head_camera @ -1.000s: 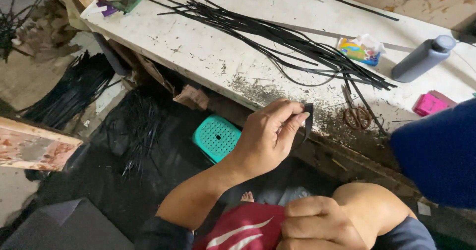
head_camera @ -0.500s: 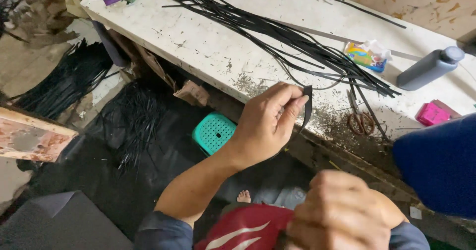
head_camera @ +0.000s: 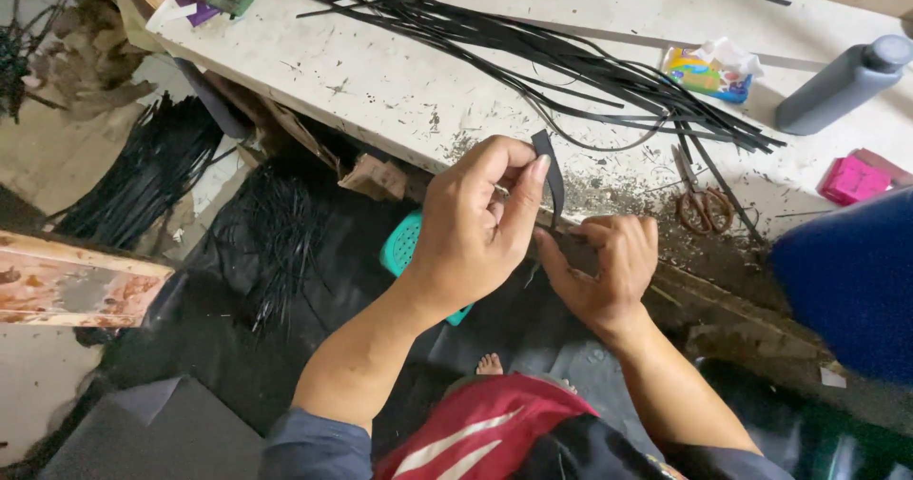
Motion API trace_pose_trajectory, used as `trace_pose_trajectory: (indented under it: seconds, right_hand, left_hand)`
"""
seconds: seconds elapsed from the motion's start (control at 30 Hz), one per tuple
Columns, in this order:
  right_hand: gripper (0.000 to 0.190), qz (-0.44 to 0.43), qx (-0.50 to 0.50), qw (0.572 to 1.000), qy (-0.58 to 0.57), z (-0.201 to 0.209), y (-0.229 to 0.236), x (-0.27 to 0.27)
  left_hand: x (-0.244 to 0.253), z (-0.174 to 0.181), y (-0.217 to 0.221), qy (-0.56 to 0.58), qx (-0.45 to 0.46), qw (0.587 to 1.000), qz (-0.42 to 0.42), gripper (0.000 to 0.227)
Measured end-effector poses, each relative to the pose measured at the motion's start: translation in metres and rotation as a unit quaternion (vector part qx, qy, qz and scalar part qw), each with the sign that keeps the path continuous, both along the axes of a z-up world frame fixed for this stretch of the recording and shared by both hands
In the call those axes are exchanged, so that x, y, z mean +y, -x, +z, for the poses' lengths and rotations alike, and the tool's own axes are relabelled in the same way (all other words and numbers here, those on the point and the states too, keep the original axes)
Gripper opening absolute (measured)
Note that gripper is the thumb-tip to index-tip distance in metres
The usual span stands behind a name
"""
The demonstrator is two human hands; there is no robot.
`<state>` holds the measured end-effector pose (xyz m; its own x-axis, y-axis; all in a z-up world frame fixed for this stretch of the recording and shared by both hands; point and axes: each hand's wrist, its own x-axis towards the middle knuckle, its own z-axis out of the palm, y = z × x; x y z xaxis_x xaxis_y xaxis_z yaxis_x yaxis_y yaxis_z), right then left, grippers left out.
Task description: The person cuts a black cord into a shorter segment using scissors, then uses a small tool to scrape or clean the cord's surface. Finally, the person hangs the cord on a wall rack with other cords.
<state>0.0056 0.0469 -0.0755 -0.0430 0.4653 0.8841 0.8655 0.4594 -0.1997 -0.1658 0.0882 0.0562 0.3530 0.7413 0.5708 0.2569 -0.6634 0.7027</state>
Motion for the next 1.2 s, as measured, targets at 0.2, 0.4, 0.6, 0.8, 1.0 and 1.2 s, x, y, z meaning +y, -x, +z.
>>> trace_pose_trajectory:
  seconds: [0.2,0.4,0.6,0.8,1.0,1.2]
  right_hand:
    - [0.029,-0.003,-0.002,1.0,-0.008,0.0,0.011,0.01]
    - [0.028,0.003,-0.021,1.0,-0.005,-0.011,0.011,0.009]
    - [0.023,-0.001,-0.025,0.999,0.021,-0.041,0.008,0.011]
    - [0.02,0.013,-0.035,0.998,0.054,-0.076,0.005,0.012]
    - [0.02,0.004,-0.053,0.996,0.075,-0.098,-0.001,0.014]
    - [0.02,0.018,-0.071,0.993,0.092,-0.111,-0.003,0.027]
  left_hand:
    - [-0.003,0.004,0.004,-0.01,-0.003,0.999,0.03,0.017]
    - [-0.008,0.013,0.012,-0.041,-0.003,0.997,0.058,0.016]
    - [-0.013,0.023,0.021,-0.088,0.002,0.992,0.088,0.018]
    - [-0.018,0.028,0.029,-0.102,0.001,0.991,0.085,0.018]
    - [-0.018,0.028,0.038,-0.114,0.004,0.989,0.092,0.018]
    - [-0.021,0.034,0.043,-0.117,-0.004,0.987,0.113,0.018]
